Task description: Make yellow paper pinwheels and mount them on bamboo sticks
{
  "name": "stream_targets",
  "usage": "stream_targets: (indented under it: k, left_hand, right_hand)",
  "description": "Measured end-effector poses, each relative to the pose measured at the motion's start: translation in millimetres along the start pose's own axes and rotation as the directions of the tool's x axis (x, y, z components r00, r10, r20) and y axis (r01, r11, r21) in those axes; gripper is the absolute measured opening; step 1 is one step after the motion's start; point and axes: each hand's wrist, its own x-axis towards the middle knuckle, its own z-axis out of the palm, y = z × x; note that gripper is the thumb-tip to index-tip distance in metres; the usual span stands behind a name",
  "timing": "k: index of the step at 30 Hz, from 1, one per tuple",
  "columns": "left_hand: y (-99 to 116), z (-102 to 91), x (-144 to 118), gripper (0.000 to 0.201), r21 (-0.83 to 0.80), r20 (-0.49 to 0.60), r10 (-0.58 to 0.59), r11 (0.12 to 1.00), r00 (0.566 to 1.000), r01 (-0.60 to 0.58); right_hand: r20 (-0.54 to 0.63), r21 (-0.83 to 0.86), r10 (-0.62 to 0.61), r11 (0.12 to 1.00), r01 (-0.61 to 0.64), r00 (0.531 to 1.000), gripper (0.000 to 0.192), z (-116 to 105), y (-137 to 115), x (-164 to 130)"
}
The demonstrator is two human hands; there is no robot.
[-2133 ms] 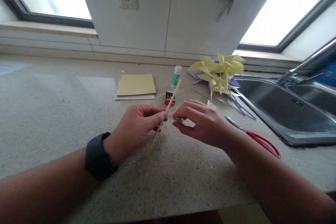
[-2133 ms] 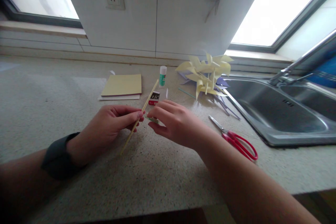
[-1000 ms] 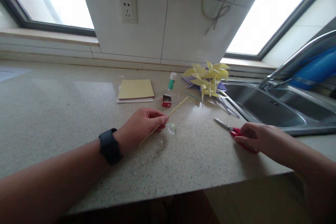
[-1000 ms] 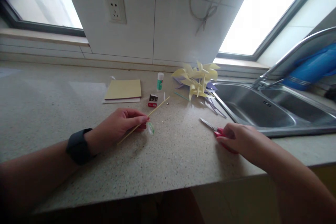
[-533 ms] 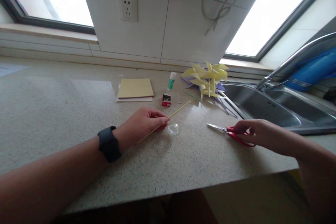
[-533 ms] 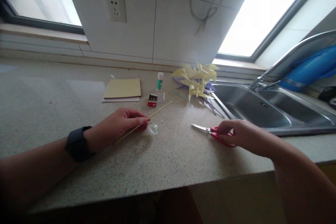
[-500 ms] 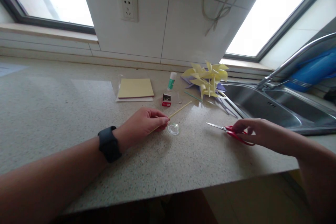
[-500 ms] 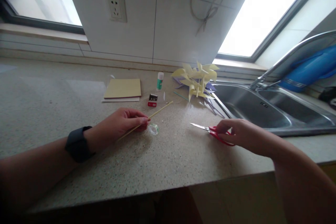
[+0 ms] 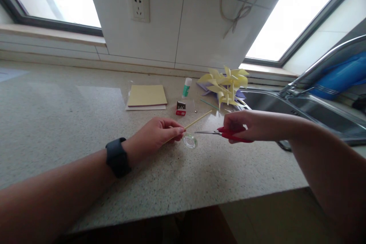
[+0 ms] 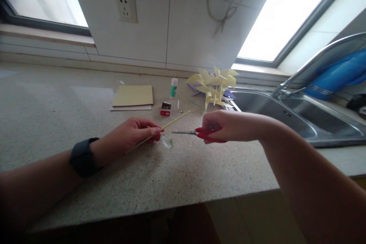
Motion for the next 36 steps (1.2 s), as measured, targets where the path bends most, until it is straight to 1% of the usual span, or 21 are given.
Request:
stream_targets:
  k: [4,7,11,16,19,25,31,36]
  left_hand:
    - [1.0,0.0,-0.3,0.021,0.025,-0.007,0.006,1.000,1.000,-0.006]
    - [0.6,-0.4,-0.3,0.023,0.043,0.003,0.022,0.999,1.000,-0.022]
    - [1.4,0.5,-1.4,0.024,0.043,0.000,0.022,0.999,1.000,-0.022]
    - [3.2,0.7,-2.5,0.023,0.040,0.002,0.014,0.999,1.000,-0.014]
    - [1.6,-0.5,-1.7,0.024,0.035,0.008,0.018,0.999,1.000,-0.018]
    - [0.7,0.1,-1.1,0.021,0.030,0.002,0.011,0.999,1.000,-0.011]
    - [2.4,0.0,-2.4,0.025,0.055,-0.003,0.014,0.998,1.000,-0.013]
    - [0.9,-1.4,-2.3,0.027,0.077,0.001,0.032,0.996,0.999,-0.032]
  right_hand:
    - [0.025,-0.102,-0.031,0.994,0.033,0.999,0.046,-3.8,-7.8,13.0]
    - [0.033,-0.189,-0.026,0.981,0.032,0.999,0.049,-3.5,-12.5,17.8]
    - [0.007,-0.248,-0.017,0.969,0.019,1.000,0.049,-3.2,-15.1,18.0]
    - [0.011,-0.193,-0.033,0.981,0.034,0.999,0.050,-4.0,-10.5,15.7]
    - [0.001,-0.191,-0.051,0.980,0.051,0.999,0.049,-4.4,-8.0,15.1]
    - [-0.037,-0.153,-0.029,0.988,0.023,0.999,0.049,-7.0,-7.6,13.5]
    - [-0.017,-0.218,-0.033,0.976,0.028,0.999,0.051,-7.4,-14.6,17.3]
    - [0.011,-0.198,-0.036,0.979,0.038,0.999,0.050,-6.5,-16.7,21.4]
